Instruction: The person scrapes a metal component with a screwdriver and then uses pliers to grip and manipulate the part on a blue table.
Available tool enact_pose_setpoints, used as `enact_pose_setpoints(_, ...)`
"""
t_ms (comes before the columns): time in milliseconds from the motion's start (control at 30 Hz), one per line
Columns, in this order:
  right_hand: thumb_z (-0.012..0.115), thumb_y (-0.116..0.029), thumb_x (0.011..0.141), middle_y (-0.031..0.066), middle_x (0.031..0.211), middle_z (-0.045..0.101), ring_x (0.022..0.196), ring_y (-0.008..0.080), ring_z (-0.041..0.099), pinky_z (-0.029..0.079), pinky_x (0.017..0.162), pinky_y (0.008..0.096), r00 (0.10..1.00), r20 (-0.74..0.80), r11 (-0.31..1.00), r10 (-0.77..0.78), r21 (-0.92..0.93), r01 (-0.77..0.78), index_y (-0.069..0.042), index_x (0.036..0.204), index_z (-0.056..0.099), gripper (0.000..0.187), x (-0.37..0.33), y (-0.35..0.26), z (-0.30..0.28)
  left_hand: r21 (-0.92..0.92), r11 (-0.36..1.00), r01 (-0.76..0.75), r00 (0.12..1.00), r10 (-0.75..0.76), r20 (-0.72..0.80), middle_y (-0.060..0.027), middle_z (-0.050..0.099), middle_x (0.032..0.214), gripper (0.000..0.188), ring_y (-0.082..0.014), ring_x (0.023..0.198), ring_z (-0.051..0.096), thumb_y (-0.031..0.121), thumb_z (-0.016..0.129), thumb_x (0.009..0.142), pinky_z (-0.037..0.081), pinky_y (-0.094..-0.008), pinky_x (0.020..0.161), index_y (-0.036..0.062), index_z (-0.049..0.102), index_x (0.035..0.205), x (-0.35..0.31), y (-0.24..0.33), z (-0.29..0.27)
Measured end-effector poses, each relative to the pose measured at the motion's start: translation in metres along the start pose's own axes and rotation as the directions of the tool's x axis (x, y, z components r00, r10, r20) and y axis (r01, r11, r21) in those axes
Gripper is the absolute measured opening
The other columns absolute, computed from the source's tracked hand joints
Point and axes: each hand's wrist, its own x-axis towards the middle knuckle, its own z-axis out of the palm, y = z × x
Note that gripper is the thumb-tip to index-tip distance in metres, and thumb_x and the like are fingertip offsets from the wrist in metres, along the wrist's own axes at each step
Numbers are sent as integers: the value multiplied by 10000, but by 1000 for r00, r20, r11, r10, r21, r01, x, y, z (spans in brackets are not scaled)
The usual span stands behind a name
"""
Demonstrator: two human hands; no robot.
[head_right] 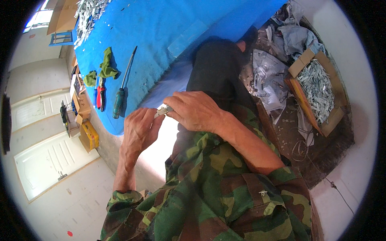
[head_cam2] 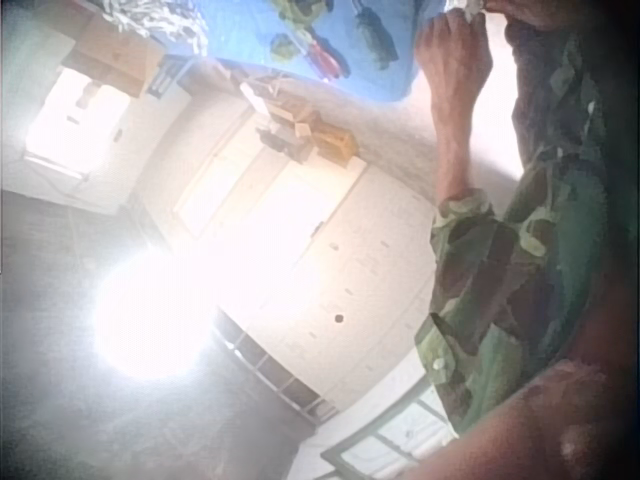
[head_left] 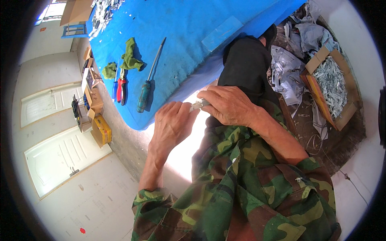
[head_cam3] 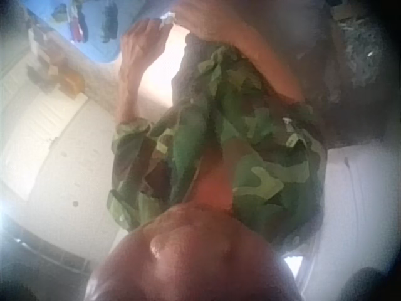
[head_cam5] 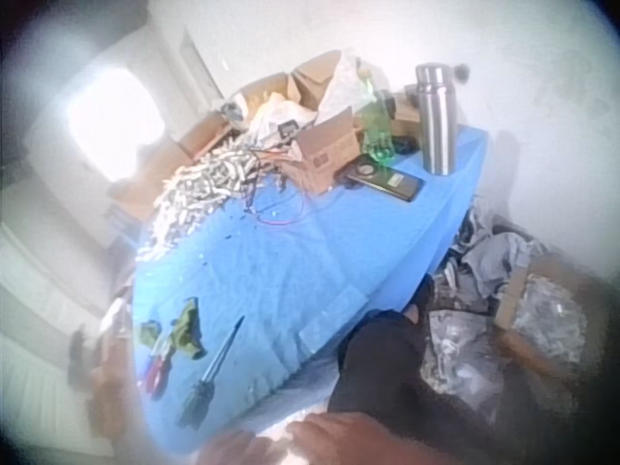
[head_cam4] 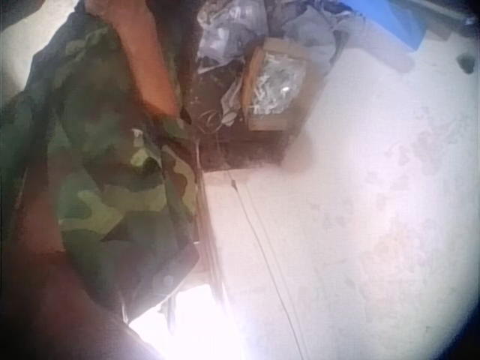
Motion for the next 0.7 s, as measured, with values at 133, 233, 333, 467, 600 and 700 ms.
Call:
enact_pose_setpoints(133, 752, -202, 913, 134, 885, 644, 845, 345, 674, 540, 734, 463, 999, 41, 1000, -8, 20, 7, -24, 1061, 629, 262, -2, 2, 3, -39, 999, -14, 1000, 14, -21, -113, 589, 698, 171, -314, 642, 590, 109, 773, 882, 456, -430, 583, 27, 623, 876, -2, 2, -1)
enact_pose_setpoints(233, 755, -202, 910, 130, 887, 644, 840, 347, 672, 538, 727, 461, 999, 45, 1000, -10, -23, 11, -24, 1035, 626, 253, -3, 2, 2, -43, 999, -14, 1000, 13, -20, -117, 584, 691, 172, -318, 640, 589, 113, 768, 889, 456, -433, 579, 25, 621, 876, -2, 1, -1)
enact_pose_setpoints(333, 758, -200, 907, 125, 879, 643, 832, 347, 668, 535, 722, 459, 1000, 30, 1000, 6, -25, -5, -27, 1010, 620, 244, -2, 0, 1, -23, 1000, -1, 1000, 1, 6, -120, 575, 683, 166, -322, 629, 583, 112, 757, 901, 453, -436, 570, 25, 618, 875, -1, 2, -2)
enact_pose_setpoints(467, 758, -195, 905, 116, 856, 639, 814, 345, 663, 529, 708, 458, 1000, 15, 1000, -3, 0, 3, -35, 996, 617, 232, -2, 0, 1, -62, 996, 71, 996, -68, 53, -135, 584, 686, 148, -324, 625, 593, 109, 744, 915, 459, -438, 569, 20, 631, 881, -1, 4, -4)
enact_pose_setpoints(600, 749, -194, 909, 115, 850, 646, 802, 347, 663, 525, 706, 464, 999, 33, 999, -4, 46, 3, -40, 967, 612, 214, -1, 0, -1, -271, 933, 236, 969, -202, 145, -142, 616, 712, 133, -320, 646, 619, 112, 746, 916, 473, -436, 582, 15, 656, 899, -4, -4, -6)
enact_pose_setpoints(700, 732, -202, 920, 122, 857, 656, 809, 355, 668, 523, 710, 474, 995, 103, 1000, 5, 13, -6, -42, 948, 609, 204, -1, 0, 0, -221, 959, 180, 977, -149, 152, -138, 628, 728, 128, -319, 652, 612, 103, 741, 922, 471, -427, 591, 2, 663, 914, -2, -5, -9)
